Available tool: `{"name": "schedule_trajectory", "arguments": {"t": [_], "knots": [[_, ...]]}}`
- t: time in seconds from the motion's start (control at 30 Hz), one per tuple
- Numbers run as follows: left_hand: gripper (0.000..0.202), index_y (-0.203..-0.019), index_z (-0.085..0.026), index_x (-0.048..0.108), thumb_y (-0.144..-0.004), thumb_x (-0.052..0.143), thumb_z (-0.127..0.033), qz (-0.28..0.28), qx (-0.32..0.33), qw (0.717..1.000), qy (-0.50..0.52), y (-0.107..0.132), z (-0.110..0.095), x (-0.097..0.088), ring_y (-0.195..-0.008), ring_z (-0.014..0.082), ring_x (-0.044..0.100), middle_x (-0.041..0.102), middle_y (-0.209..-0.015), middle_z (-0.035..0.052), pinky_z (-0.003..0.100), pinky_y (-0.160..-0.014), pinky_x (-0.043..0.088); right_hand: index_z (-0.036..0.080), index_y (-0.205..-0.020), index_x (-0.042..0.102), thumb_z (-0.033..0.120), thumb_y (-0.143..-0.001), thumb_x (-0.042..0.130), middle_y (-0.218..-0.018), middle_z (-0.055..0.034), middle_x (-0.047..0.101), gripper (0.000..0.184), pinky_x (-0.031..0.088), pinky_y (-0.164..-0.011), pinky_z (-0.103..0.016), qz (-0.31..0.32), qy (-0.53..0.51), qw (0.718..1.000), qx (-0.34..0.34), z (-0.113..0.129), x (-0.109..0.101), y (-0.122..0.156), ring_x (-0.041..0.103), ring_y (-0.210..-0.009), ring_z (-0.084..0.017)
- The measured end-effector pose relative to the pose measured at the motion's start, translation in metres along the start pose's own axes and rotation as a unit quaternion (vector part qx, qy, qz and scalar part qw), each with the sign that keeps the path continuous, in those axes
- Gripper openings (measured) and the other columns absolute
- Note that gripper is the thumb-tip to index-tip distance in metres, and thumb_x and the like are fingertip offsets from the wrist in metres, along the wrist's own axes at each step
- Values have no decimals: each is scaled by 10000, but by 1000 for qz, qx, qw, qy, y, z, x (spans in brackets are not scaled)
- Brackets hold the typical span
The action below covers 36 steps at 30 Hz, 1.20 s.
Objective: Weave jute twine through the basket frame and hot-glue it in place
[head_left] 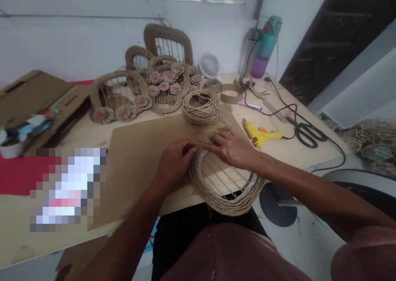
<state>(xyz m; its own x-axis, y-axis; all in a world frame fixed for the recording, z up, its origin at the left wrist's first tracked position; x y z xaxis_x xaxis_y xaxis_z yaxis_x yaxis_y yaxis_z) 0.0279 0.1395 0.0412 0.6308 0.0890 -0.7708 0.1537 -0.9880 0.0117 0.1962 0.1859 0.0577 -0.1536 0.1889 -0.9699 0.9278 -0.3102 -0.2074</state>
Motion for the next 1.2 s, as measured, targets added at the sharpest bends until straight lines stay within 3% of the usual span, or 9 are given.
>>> {"name": "schedule_trajectory", "arguments": {"t": [0.1,0.2,0.4,0.67,0.93,1.2], "knots": [[299,-994,-224,717,-824,473,-258,0,55,998,-36,6,0,1,-1003,239,626,734,-1020,50,370,-942,456,239,-1244,634,235,-979,476,-1008,-102,601,308,325,-905,-438,13,11,1000,3,3,0,0,477,-966,-247],[328,-1010,-206,719,-866,430,-262,-11,111,991,-76,15,2,4,-1003,263,620,732,-1020,74,424,-938,463,243,-1252,636,239,-977,478,-1043,-111,596,317,328,-915,-444,29,2,1000,9,4,-2,-1,477,-980,-251],[402,-1195,-204,653,-955,346,-301,-82,196,963,-165,43,7,13,-1163,289,590,692,-1213,96,509,-1000,417,235,-1262,629,212,-986,439,-1082,-127,599,336,332,-932,-458,67,-20,997,38,3,-5,-5,497,-996,-257],[434,-1321,-202,568,-951,391,-343,-99,227,940,-236,62,5,23,-1255,335,540,627,-1325,118,604,-1056,335,205,-1303,586,236,-997,414,-1142,-149,588,353,313,-997,-475,72,36,996,29,16,-6,-5,501,-1057,-273],[416,-1286,-171,583,-967,369,-331,-90,231,950,-189,60,10,18,-1282,314,516,631,-1323,108,563,-1048,381,236,-1324,571,247,-990,451,-1142,-125,591,355,313,-1001,-470,68,37,997,27,11,-5,-1,514,-1050,-254],[360,-1257,-172,563,-959,400,-289,-100,261,948,-152,77,4,16,-1263,290,520,640,-1304,108,537,-1053,378,231,-1294,593,222,-986,455,-1127,-119,598,338,326,-1000,-471,73,2,997,24,12,-11,2,517,-1052,-241]]}}
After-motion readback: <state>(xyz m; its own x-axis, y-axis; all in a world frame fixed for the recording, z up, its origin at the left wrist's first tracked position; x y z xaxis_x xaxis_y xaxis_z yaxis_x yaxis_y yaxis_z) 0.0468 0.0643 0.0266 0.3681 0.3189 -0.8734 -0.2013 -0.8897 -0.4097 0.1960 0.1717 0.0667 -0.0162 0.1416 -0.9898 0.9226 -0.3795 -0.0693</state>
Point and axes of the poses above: each hand's wrist, its own y-axis away from the middle knuckle, its own x-axis out of the palm, z = x × y, the point moved 4 cm from there along -y, towards the middle knuckle
